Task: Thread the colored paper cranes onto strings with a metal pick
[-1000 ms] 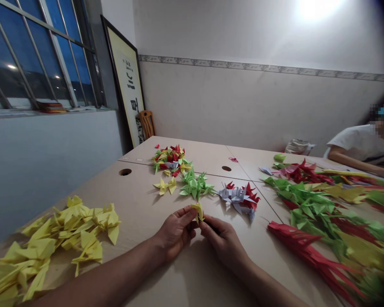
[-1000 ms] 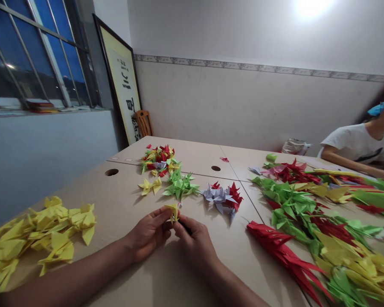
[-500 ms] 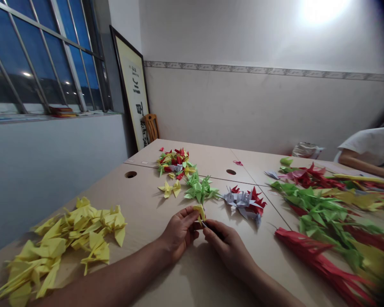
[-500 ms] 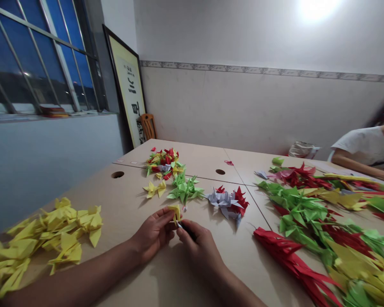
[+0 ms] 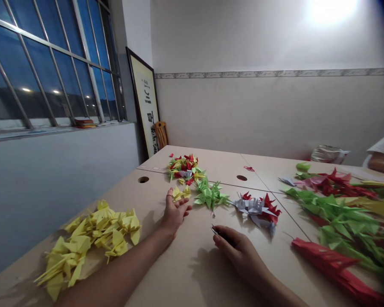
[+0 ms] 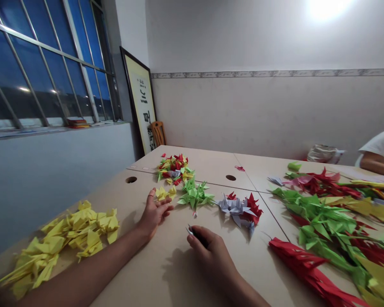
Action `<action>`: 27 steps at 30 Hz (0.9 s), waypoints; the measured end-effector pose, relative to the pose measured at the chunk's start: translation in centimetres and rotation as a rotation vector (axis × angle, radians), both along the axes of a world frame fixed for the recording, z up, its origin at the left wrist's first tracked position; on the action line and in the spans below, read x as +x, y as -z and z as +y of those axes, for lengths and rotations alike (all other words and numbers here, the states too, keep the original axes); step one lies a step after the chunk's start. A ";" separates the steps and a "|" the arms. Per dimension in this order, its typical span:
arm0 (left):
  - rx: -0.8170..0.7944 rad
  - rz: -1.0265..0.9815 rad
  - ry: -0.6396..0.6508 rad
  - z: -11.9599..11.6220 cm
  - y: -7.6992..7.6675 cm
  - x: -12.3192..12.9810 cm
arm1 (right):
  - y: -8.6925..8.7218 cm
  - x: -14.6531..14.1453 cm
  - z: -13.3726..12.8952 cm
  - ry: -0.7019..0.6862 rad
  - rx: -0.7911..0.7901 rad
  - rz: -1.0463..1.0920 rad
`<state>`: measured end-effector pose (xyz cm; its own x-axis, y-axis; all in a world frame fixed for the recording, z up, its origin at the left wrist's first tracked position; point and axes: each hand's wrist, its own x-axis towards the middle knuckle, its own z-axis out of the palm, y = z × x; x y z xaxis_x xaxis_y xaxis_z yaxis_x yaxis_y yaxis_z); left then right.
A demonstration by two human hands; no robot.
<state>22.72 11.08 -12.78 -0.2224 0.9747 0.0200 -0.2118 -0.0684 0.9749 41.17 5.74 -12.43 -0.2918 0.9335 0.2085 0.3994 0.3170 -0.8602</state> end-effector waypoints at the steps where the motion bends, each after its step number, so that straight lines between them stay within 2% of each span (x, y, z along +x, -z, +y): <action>1: 0.021 0.050 -0.012 -0.1 0.2 0.1 | 0.0 0.0 0.0 -0.005 0.002 0.003; 5: 0.079 0.162 -0.079 -0.3 0.7 0.7 | 0.4 0.1 0.1 -0.024 -0.007 -0.005; 7: 0.112 0.182 -0.083 -0.6 0.1 0.7 | 0.6 0.2 0.3 -0.007 -0.034 -0.013; 10: 0.198 0.336 0.045 -1.6 -2.5 -0.6 | 0.9 0.3 0.4 -0.004 -0.061 -0.011; 13: 0.262 0.651 0.234 -3.7 -6.1 -3.9 | 0.9 0.4 0.3 -0.027 -0.052 -0.010; 15: 0.250 0.872 0.225 -5.2 -7.7 -6.8 | 0.7 0.4 0.2 -0.031 -0.041 -0.012; 16: 0.216 0.970 0.209 -5.9 -8.0 -8.2 | 0.6 0.4 0.1 -0.033 -0.035 -0.011; 19: 0.124 1.189 0.186 -7.1 -7.3 -11.5 | 0.3 0.3 0.0 -0.058 -0.019 -0.002; 23: 0.071 1.232 0.181 -7.1 -5.2 -13.5 | 0.1 0.2 -0.1 -0.072 0.006 0.020; 25: 0.074 1.230 0.183 -7.0 -5.3 -13.4 | 0.0 0.2 -0.1 -0.057 0.021 0.027; 27: 0.108 1.228 0.173 -6.9 -6.2 -12.6 | 0.0 0.2 -0.2 -0.057 0.027 0.024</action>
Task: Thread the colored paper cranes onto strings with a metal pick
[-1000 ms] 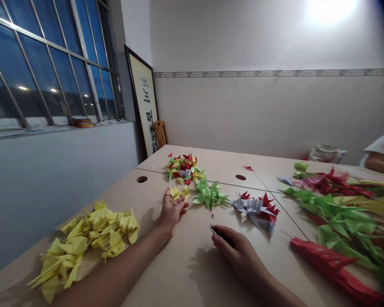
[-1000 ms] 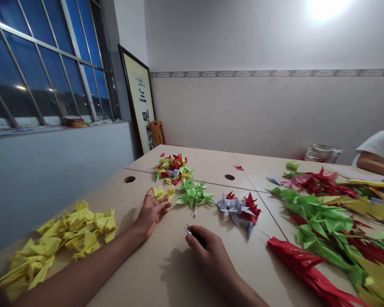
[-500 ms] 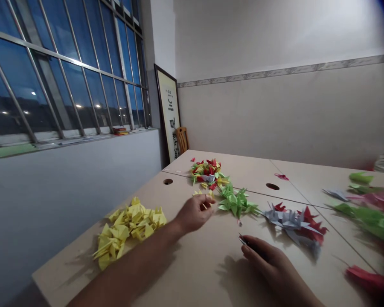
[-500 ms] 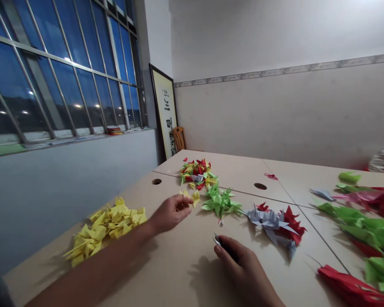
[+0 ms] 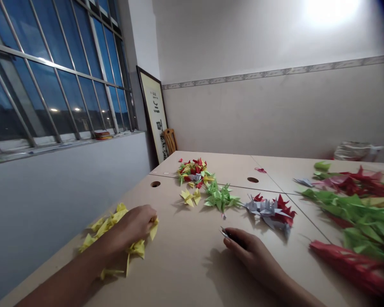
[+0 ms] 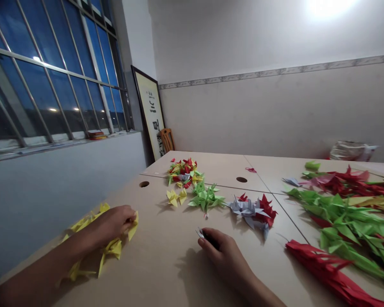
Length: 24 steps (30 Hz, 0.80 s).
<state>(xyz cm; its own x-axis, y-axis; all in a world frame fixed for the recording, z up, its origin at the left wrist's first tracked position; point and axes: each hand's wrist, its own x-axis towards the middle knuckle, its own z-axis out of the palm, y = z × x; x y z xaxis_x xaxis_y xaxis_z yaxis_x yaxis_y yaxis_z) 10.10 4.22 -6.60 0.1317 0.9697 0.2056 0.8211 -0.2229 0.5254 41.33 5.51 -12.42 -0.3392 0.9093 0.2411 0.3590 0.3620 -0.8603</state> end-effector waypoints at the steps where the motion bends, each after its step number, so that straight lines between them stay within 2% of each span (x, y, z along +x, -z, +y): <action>1: 0.027 -0.022 0.010 0.1 -0.4 0.8 | 0.0 0.0 -0.1 -0.003 0.003 0.000; 4: 0.053 -0.263 0.058 0.8 -0.4 4.8 | 0.1 -0.2 -0.2 0.009 0.017 -0.001; 5: 0.005 -0.405 0.070 1.2 0.2 6.6 | 0.1 -0.2 -0.2 0.025 0.020 0.002; 8: -0.292 -0.885 0.072 2.7 3.2 11.8 | 0.4 -0.1 0.0 0.096 0.007 0.055; 11: -0.391 -1.131 0.090 3.9 5.8 14.9 | 0.7 0.1 0.4 0.165 -0.017 0.131; 13: -0.388 -1.172 0.158 4.2 6.5 15.3 | 0.8 0.2 0.7 0.173 -0.032 0.139; 16: -0.406 -1.181 0.232 4.2 6.6 14.7 | 1.0 0.2 0.9 0.138 -0.034 0.105; 20: -0.469 -1.162 0.248 4.1 6.3 14.3 | 0.9 0.2 0.9 0.101 -0.029 0.059; 24: -0.466 -1.154 0.255 4.1 6.3 14.5 | 0.5 0.2 0.7 0.076 -0.019 0.030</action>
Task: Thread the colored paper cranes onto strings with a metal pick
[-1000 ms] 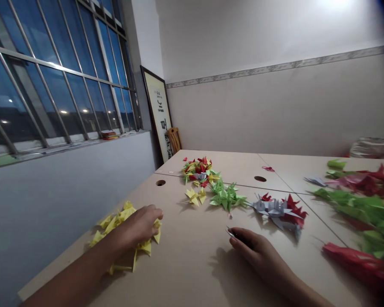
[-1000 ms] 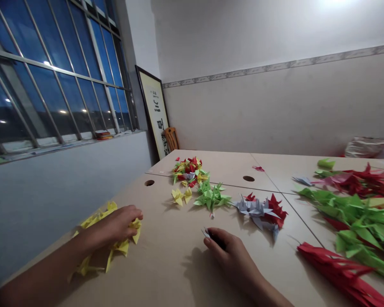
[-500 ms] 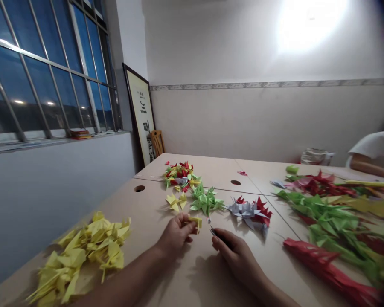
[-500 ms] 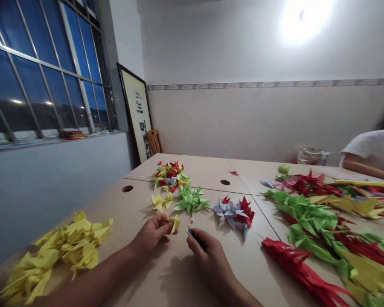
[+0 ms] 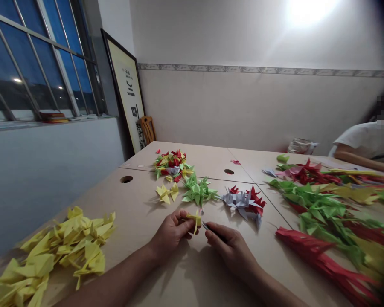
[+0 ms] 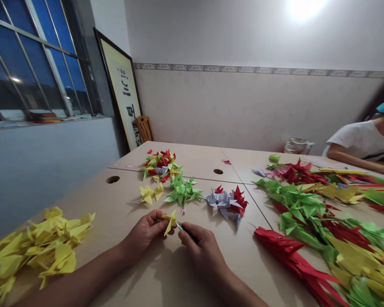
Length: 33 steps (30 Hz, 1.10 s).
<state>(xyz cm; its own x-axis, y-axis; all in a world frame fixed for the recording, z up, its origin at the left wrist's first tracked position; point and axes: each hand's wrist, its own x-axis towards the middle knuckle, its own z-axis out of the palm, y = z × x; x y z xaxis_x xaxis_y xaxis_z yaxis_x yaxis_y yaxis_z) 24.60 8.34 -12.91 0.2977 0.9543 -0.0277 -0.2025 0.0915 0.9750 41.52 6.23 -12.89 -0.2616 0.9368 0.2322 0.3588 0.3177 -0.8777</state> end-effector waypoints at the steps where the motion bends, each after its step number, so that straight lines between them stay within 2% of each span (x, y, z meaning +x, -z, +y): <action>1: 0.016 0.007 0.005 0.0 0.0 0.0 | -0.1 0.0 0.0 -0.008 0.004 -0.005; 8: 0.039 0.067 -0.017 -0.3 -0.3 0.1 | 0.2 0.0 -0.2 -0.009 0.024 -0.044; 14: -0.012 0.066 -0.217 -0.4 -0.3 0.3 | 0.5 0.1 -0.1 0.060 0.012 -0.002; 17: 0.009 0.048 -0.270 -0.3 0.2 0.4 | 0.3 -0.1 -0.4 0.079 0.089 -0.004; 20: 0.100 0.076 -0.258 -0.3 0.8 0.5 | 0.1 -0.4 -1.0 0.022 0.226 -0.131; 23: 0.218 0.151 -0.268 -0.5 1.2 0.6 | 0.1 -0.7 -1.6 -0.029 0.295 -0.267; 26: 0.284 0.199 -0.277 -0.6 1.3 0.6 | 0.3 -0.8 -1.6 0.005 0.273 -0.323; 33: 0.328 0.258 -0.230 -0.9 1.1 0.8 | 0.2 -0.7 -1.2 0.065 0.168 -0.260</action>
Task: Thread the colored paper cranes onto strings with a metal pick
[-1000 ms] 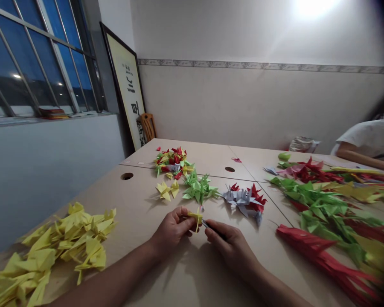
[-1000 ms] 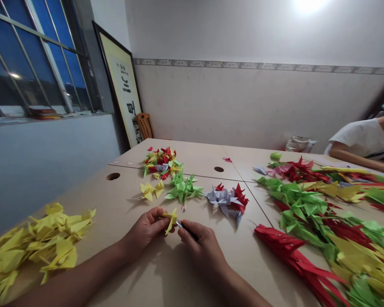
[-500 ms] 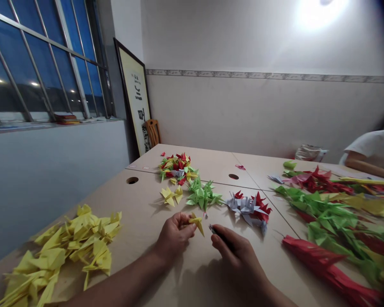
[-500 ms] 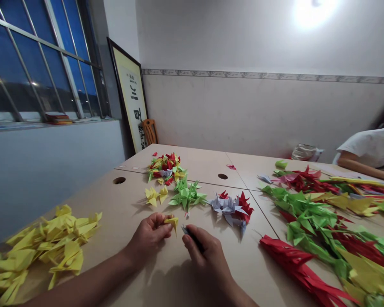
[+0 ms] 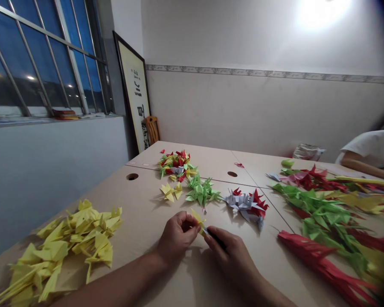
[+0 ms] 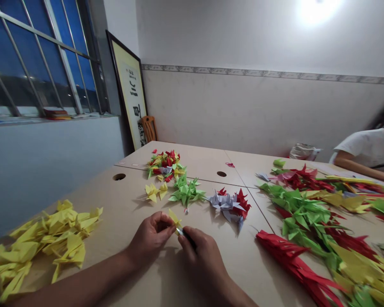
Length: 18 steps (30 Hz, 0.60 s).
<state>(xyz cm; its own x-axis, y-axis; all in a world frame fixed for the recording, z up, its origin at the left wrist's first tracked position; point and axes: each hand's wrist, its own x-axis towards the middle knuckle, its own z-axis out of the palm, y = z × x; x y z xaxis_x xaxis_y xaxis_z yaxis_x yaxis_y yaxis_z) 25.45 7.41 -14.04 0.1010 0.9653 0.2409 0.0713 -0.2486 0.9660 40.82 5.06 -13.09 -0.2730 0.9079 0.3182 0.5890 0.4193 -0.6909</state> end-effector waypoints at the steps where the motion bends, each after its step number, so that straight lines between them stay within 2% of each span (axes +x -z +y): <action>1: 0.009 0.011 0.002 -0.1 0.0 0.0 | 0.0 0.0 0.0 0.002 -0.003 0.009; 8: -0.005 0.060 0.009 0.0 0.6 -0.1 | 0.5 -0.1 0.2 -0.046 -0.030 0.057; 12: -0.012 0.025 -0.018 0.1 0.3 -0.1 | 0.3 0.0 0.3 -0.039 -0.061 0.090; 15: -0.051 -0.042 -0.101 0.5 -0.1 -0.6 | 0.0 0.1 0.3 -0.014 -0.101 0.126; 18: -0.034 -0.124 -0.287 1.5 -0.4 -2.0 | -0.2 0.2 0.4 -0.014 -0.130 0.148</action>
<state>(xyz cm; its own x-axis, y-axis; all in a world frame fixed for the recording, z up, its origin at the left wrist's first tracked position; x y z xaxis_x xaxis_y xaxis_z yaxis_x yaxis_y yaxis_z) 23.45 8.94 -13.61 -0.2055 0.9576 0.2018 0.0149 -0.2032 0.9790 41.04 5.46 -12.86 -0.2454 0.9404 0.2356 0.4718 0.3282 -0.8183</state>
